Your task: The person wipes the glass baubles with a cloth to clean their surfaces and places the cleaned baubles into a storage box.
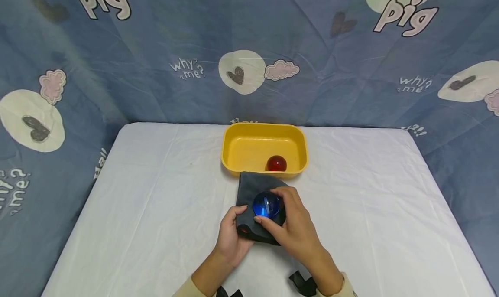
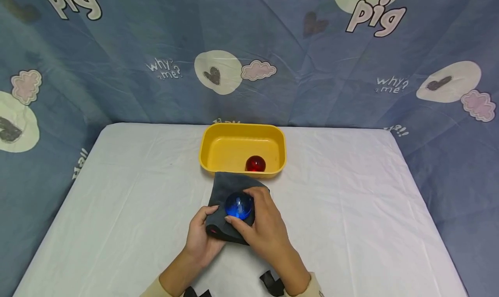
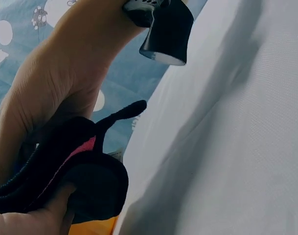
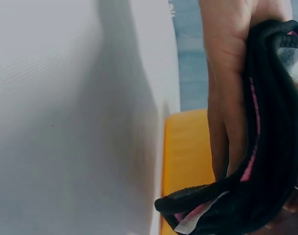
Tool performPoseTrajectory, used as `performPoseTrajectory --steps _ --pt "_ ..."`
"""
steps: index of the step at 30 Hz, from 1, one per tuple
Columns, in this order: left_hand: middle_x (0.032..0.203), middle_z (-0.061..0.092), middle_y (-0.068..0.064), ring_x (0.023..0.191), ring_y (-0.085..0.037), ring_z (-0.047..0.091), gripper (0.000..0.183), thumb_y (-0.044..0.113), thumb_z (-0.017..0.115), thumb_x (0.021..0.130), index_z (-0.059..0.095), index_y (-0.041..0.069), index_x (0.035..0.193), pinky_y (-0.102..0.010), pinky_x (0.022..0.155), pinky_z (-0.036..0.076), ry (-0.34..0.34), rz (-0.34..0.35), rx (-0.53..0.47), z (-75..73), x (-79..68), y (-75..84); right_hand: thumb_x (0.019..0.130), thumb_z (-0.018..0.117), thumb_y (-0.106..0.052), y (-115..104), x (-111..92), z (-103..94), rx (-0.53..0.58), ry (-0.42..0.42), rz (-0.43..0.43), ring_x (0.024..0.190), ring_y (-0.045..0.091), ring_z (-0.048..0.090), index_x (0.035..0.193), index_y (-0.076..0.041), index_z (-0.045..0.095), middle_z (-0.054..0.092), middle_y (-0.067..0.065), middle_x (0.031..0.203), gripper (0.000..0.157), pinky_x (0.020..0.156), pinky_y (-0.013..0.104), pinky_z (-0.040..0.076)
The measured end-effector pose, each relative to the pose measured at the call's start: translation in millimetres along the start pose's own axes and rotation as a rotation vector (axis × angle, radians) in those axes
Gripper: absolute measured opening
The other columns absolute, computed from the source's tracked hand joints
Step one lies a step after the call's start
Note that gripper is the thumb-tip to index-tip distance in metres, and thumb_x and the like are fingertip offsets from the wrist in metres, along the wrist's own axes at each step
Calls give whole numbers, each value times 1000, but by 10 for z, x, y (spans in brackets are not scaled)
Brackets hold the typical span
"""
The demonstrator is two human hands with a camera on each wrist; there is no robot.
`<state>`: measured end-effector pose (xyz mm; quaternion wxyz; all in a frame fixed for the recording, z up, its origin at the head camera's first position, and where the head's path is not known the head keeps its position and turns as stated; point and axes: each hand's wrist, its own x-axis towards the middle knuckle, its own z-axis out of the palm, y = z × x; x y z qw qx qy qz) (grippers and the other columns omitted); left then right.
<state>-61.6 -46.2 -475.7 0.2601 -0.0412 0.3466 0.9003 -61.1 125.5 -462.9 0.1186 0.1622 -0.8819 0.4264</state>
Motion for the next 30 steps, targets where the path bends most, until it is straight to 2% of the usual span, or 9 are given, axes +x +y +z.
performPoseTrajectory --steps 4,7,10,14,18,20,22,26,30 --pt "168 13 -19 151 -28 21 66 22 20 103 3 6 165 -38 120 27 -1 0 -14 0 -5 -5 77 95 -33 -4 -4 47 -59 38 7 115 21 62 130 -7 54 56 7 128 72 100 44 53" --pt "165 19 -17 148 -27 28 65 22 20 103 7 6 164 -36 117 31 1 -6 -12 -5 -5 -5 75 97 -33 -20 -1 50 -72 26 15 116 22 62 130 -7 53 58 7 127 76 101 45 53" --pt "157 31 -15 139 -23 39 61 23 21 103 14 5 161 -34 112 38 13 -10 -3 -10 -1 4 75 96 -35 -40 6 0 -35 -51 32 123 22 60 139 -9 52 59 5 134 81 106 48 49" --pt "151 36 -12 134 -20 43 59 25 20 104 17 3 159 -34 110 41 28 -11 6 -19 -9 23 88 85 -41 -41 4 -125 59 -199 57 135 21 52 153 -15 49 54 1 149 78 110 52 45" --pt "161 27 -17 146 -24 35 63 26 19 104 11 5 162 -39 118 36 21 -19 11 -20 -15 34 99 74 -32 2 23 -239 156 -276 39 122 17 57 156 -16 48 52 -1 152 64 91 39 55" --pt "163 23 -19 148 -26 32 64 27 20 104 10 5 163 -42 119 34 19 -28 19 -18 -20 27 100 73 -28 27 41 -272 182 -293 20 113 16 58 155 -15 50 54 -2 149 61 81 33 54" --pt "164 22 -19 148 -27 31 64 27 21 104 9 4 163 -43 120 33 18 -35 22 -14 -25 14 100 74 -27 46 54 -289 188 -309 9 109 15 57 154 -15 51 57 -5 144 61 79 30 53" --pt "163 23 -19 145 -26 35 64 27 21 105 10 2 162 -39 118 36 14 -50 14 -13 -26 -19 97 77 -35 47 65 -298 168 -358 16 116 13 55 154 -18 53 54 -8 138 64 94 34 52" --pt "160 26 -19 142 -25 38 63 27 20 104 12 0 160 -37 115 38 16 -52 4 -18 -15 -37 96 78 -38 29 58 -289 137 -376 24 123 12 54 150 -20 57 51 -9 138 61 104 41 49"
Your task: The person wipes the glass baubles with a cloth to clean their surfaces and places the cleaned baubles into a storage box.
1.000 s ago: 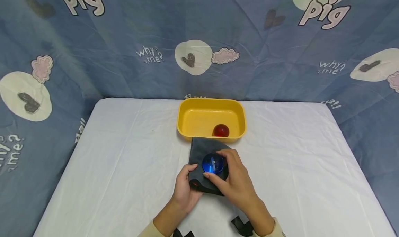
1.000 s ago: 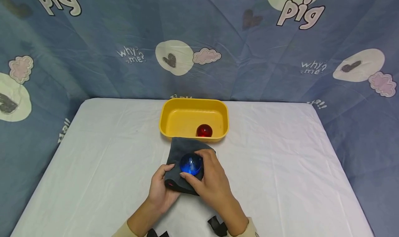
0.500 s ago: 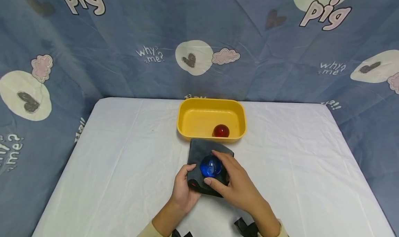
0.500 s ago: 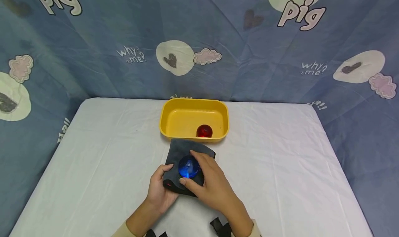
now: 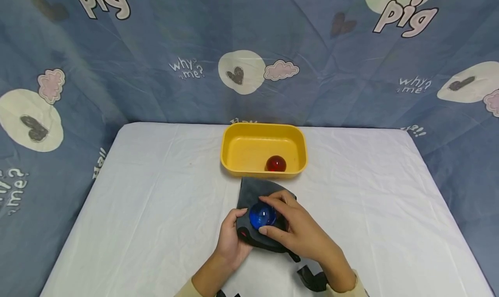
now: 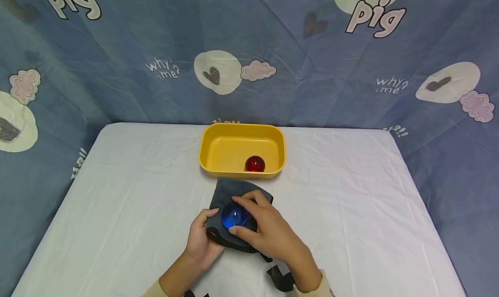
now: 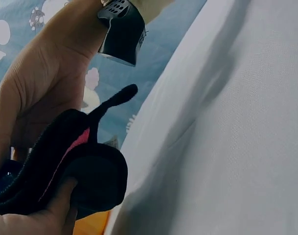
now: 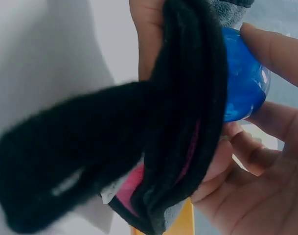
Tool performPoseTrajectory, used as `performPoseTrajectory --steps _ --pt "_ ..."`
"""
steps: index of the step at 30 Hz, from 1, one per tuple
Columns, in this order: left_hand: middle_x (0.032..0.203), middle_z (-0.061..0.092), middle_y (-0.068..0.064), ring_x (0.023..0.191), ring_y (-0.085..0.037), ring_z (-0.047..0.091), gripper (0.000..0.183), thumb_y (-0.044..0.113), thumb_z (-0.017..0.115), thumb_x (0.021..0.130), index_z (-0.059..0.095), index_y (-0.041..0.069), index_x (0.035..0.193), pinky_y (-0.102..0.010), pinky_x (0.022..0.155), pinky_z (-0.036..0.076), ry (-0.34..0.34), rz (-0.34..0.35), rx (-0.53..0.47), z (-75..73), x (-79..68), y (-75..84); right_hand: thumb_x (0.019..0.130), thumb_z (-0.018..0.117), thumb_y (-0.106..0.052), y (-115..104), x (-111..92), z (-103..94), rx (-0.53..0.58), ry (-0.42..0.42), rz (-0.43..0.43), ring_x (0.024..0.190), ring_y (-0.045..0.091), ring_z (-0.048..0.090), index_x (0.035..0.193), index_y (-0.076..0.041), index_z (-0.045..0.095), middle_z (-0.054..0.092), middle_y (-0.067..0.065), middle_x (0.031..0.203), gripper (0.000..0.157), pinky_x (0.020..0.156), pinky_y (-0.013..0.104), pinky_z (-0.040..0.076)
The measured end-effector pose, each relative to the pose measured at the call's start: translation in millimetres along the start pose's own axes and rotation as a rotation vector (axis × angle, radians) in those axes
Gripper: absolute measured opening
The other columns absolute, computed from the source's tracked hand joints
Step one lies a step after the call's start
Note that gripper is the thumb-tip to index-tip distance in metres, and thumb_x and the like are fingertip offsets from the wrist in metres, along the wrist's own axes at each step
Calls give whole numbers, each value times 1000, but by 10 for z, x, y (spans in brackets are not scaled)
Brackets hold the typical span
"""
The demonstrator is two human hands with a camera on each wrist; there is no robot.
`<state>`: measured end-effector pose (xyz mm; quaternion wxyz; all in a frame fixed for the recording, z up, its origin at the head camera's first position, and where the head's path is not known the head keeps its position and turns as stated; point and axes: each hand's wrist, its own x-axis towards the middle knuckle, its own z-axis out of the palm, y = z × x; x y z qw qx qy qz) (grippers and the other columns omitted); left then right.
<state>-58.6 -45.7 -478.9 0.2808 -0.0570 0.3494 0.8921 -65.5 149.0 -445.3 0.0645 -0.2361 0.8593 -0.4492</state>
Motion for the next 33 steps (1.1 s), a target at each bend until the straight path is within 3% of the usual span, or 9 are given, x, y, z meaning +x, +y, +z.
performPoseTrajectory --steps 4,10,19,24,28,32,33 --pt "161 24 -20 144 -26 36 63 26 21 104 11 0 161 -39 118 35 -4 12 -9 -5 -1 7 94 79 -39 -33 1 32 -55 38 29 129 14 55 146 -18 59 56 -8 141 60 108 46 47" --pt "165 18 -20 148 -27 29 64 24 18 104 7 1 163 -41 120 31 -16 16 -28 -3 2 -1 92 81 -39 -111 -1 88 -204 96 129 133 24 57 145 -11 59 62 5 143 64 110 50 46" --pt "168 13 -19 153 -29 18 65 22 19 103 4 1 163 -43 124 21 -23 39 -78 24 27 9 86 88 -32 -137 35 193 -372 261 62 115 24 64 136 -5 58 65 8 128 64 102 45 52" --pt "168 12 -18 154 -29 16 66 22 19 103 2 2 163 -42 124 20 -7 46 -90 33 29 8 84 90 -29 -146 50 243 -393 304 61 110 25 64 133 -6 55 61 10 125 65 98 44 54" --pt "163 21 -17 149 -27 27 64 23 19 103 8 1 161 -39 120 29 7 37 -60 15 34 7 84 90 -33 -152 51 269 -417 288 43 116 26 62 134 -5 54 60 11 128 68 100 45 53" --pt "158 29 -16 143 -24 36 62 25 18 103 14 0 159 -38 117 34 8 33 -34 -16 30 15 91 83 -40 -135 43 198 -298 223 27 124 21 59 138 -8 55 61 7 134 63 106 45 49" --pt "158 28 -16 144 -25 35 62 26 18 104 13 0 160 -39 118 34 3 35 -31 -20 24 17 93 80 -40 -125 38 167 -245 208 27 118 19 61 139 -10 56 62 4 131 60 102 42 52"
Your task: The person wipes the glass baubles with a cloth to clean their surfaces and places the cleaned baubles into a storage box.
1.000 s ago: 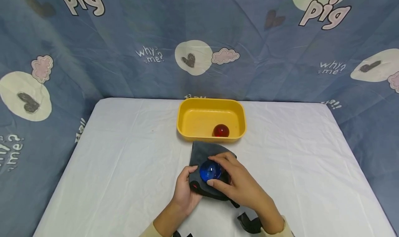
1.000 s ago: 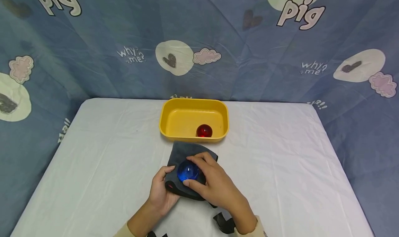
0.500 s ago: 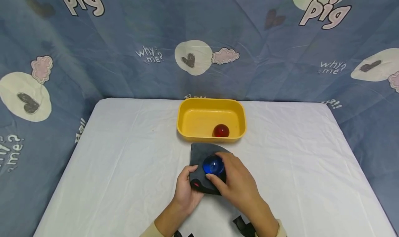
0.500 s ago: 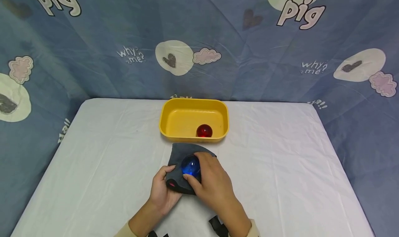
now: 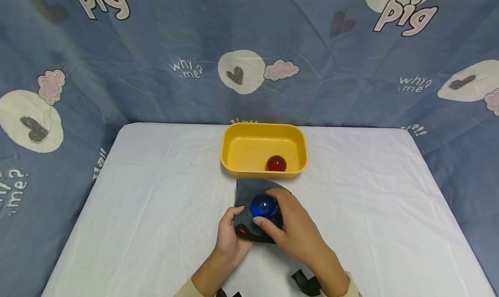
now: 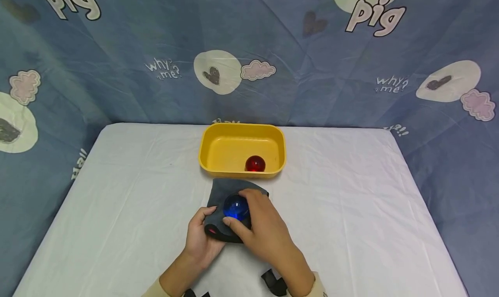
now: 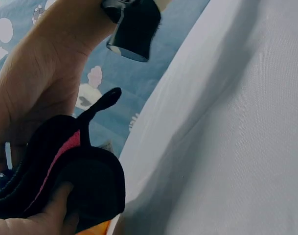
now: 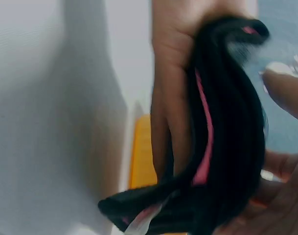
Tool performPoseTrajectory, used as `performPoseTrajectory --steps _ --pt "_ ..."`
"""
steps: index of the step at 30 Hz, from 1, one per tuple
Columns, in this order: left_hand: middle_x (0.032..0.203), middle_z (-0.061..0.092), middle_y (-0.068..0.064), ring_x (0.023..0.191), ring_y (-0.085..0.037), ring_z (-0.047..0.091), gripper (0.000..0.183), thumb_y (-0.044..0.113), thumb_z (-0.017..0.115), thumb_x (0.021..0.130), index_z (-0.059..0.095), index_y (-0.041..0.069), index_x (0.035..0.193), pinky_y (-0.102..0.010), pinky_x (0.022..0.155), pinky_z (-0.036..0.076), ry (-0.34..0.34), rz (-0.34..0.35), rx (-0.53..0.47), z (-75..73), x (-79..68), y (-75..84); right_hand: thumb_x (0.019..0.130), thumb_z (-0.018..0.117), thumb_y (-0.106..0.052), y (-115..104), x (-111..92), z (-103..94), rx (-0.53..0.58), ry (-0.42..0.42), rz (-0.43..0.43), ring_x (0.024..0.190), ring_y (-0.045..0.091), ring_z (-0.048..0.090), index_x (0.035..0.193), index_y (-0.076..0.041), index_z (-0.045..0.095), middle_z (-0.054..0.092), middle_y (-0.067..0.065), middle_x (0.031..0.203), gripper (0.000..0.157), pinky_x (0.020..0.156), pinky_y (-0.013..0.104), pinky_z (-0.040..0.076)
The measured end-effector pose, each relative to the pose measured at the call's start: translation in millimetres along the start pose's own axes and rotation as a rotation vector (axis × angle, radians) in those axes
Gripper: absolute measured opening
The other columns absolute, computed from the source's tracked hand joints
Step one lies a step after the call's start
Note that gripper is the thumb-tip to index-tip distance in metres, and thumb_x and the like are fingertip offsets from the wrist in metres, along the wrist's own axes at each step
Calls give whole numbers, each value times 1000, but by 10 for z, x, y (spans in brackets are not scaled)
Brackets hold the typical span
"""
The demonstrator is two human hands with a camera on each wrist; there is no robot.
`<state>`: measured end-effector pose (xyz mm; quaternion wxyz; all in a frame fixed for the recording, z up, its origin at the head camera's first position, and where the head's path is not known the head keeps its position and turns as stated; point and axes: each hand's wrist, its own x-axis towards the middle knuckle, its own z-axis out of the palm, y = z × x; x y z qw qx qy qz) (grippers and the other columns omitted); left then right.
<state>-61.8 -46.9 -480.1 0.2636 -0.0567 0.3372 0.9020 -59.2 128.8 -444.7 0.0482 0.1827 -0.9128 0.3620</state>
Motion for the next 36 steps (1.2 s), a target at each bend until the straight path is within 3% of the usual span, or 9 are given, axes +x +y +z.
performPoseTrajectory --steps 3,6,9,13,21,27,36 --pt "164 22 -18 149 -27 29 64 26 18 104 9 2 162 -41 122 29 -19 10 -3 -6 -4 8 99 74 -35 61 12 -67 142 -25 -2 92 14 63 139 -15 58 63 -3 115 48 79 33 56" --pt "164 20 -19 149 -28 28 64 26 18 103 8 2 162 -42 122 28 -31 11 -5 -2 -1 12 99 75 -33 105 39 -97 224 -59 -21 80 14 54 140 -17 58 59 -6 109 47 66 28 50" --pt "163 22 -18 145 -26 33 64 25 18 103 10 1 161 -39 119 33 -30 1 4 7 2 11 96 78 -35 119 48 -92 229 -95 -43 102 13 57 144 -18 59 56 -6 122 54 86 33 54" --pt "163 22 -19 144 -25 35 64 26 18 103 10 1 161 -37 117 36 -31 -5 16 13 3 21 95 78 -38 96 47 -76 193 -105 -57 127 14 54 146 -19 60 56 -7 136 57 108 46 47" --pt "163 23 -18 144 -24 34 64 24 17 102 10 1 161 -36 116 36 -26 -10 2 11 9 17 95 78 -39 53 11 -56 123 -48 -33 127 17 57 144 -16 62 64 -3 139 56 107 48 47" --pt "164 19 -18 148 -27 28 65 21 16 101 7 2 162 -40 120 31 -33 12 -38 16 4 0 93 80 -38 33 -13 -26 105 4 32 130 18 57 140 -14 62 64 -1 137 57 111 49 44" --pt "167 15 -18 152 -28 21 65 20 18 102 5 3 164 -42 123 24 -43 25 -51 51 9 -3 90 84 -36 5 -11 38 -4 146 38 115 22 61 135 -6 63 68 6 126 58 101 46 52"
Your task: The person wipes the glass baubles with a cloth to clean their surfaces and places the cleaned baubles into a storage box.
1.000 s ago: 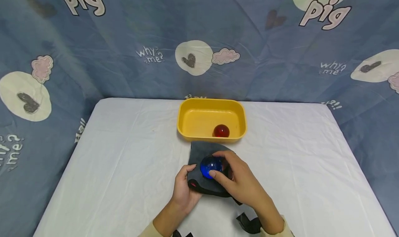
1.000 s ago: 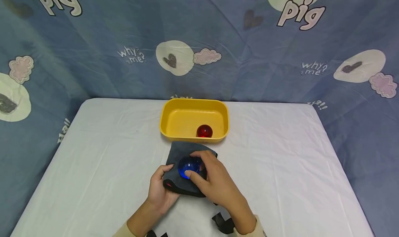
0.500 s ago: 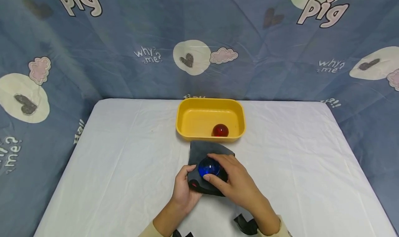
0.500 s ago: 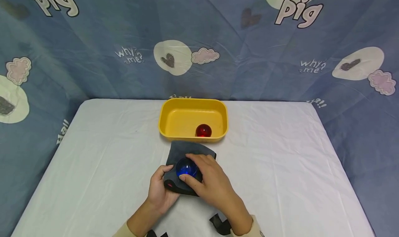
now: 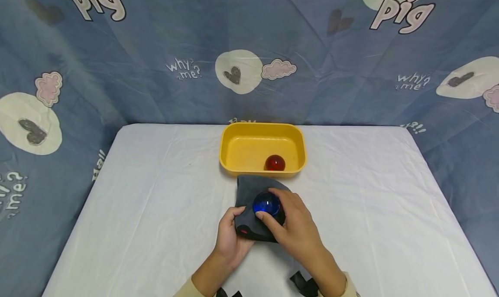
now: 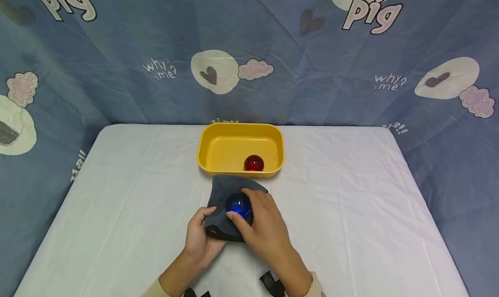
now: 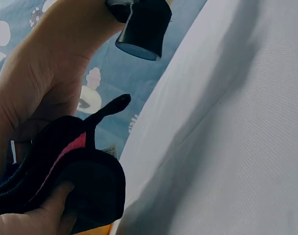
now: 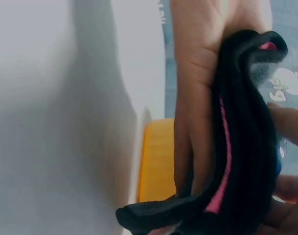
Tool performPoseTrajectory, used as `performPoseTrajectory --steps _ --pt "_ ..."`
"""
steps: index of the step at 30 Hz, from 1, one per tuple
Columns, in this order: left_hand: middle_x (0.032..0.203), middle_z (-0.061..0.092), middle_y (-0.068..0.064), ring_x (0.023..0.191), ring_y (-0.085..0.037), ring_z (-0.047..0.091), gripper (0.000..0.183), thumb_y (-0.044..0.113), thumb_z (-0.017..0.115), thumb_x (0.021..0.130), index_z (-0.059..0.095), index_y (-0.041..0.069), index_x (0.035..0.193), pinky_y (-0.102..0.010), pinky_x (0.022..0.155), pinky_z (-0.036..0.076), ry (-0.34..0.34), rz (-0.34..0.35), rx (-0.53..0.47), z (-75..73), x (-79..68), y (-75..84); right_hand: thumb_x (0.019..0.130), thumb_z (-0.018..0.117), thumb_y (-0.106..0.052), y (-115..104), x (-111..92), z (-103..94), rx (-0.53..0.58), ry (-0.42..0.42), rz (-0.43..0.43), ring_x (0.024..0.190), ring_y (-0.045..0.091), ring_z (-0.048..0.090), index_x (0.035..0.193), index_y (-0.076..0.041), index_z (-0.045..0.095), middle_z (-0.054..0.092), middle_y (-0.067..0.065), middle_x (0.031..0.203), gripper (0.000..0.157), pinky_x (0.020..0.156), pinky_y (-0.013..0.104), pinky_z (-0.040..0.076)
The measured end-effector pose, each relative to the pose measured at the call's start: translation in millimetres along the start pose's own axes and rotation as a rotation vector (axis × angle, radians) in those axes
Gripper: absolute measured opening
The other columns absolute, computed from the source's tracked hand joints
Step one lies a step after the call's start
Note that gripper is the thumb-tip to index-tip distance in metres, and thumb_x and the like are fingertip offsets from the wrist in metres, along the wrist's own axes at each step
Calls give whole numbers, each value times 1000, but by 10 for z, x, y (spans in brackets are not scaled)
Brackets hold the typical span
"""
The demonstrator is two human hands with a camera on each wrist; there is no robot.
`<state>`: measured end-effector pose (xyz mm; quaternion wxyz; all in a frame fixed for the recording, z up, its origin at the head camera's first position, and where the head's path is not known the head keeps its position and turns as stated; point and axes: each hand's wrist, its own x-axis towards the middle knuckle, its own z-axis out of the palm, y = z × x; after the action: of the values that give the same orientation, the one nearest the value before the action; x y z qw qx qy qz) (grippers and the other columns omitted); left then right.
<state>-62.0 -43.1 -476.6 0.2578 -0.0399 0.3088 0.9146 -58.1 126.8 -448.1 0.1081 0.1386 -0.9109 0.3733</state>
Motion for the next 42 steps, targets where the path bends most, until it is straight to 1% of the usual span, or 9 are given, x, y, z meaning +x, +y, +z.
performPoseTrajectory --steps 6,9,12,16,19,24,27,33,42 --pt "168 13 -18 153 -27 17 65 20 17 102 3 2 163 -38 122 26 7 -4 3 8 -13 -5 87 87 -35 10 -16 52 -111 74 -78 106 27 60 132 -3 62 67 11 124 61 97 44 53" --pt "166 16 -18 151 -27 20 65 22 17 102 6 2 163 -36 120 29 18 -6 12 14 -11 5 84 89 -37 24 -25 45 -107 74 -115 111 28 60 135 -3 61 65 11 128 68 100 45 52" --pt "165 19 -16 150 -26 23 64 23 18 103 7 4 163 -36 119 30 28 0 30 13 -13 30 85 89 -37 44 -35 8 -29 30 -117 122 25 59 141 -5 59 62 7 135 71 105 45 50" --pt "167 16 -17 152 -27 22 64 24 17 104 6 4 163 -39 122 28 29 11 46 -2 -26 64 90 85 -25 66 -31 -78 141 -41 -98 109 15 61 146 -8 58 61 -1 134 64 89 33 56" --pt "168 14 -19 154 -30 21 65 24 17 103 5 3 163 -42 123 26 25 1 57 -11 -31 78 92 83 -17 82 -18 -129 240 -78 -114 94 12 58 144 -9 61 61 -3 130 57 72 27 53" --pt "166 17 -20 152 -29 24 65 26 16 103 6 0 162 -42 122 28 26 -27 80 -11 -36 78 91 83 -15 120 -11 -144 298 -114 -162 95 13 57 140 -13 66 59 -3 131 52 70 26 53" --pt "163 21 -19 148 -27 29 65 26 15 103 9 -1 161 -39 119 33 26 -35 88 -19 -35 74 90 85 -18 134 -18 -136 285 -130 -175 106 14 58 140 -16 66 58 -3 135 54 75 27 54" --pt "159 26 -17 144 -25 35 63 25 15 102 12 -3 158 -37 116 38 31 -34 97 -29 -30 67 90 85 -24 136 -31 -116 245 -185 -189 136 18 52 148 -21 59 54 -3 153 63 109 42 48" --pt "155 31 -15 142 -23 38 61 23 16 102 15 -3 156 -37 116 38 33 -18 98 -37 -26 58 91 83 -20 146 -46 -72 198 -157 -272 134 20 55 152 -15 55 56 -1 150 66 110 43 46"
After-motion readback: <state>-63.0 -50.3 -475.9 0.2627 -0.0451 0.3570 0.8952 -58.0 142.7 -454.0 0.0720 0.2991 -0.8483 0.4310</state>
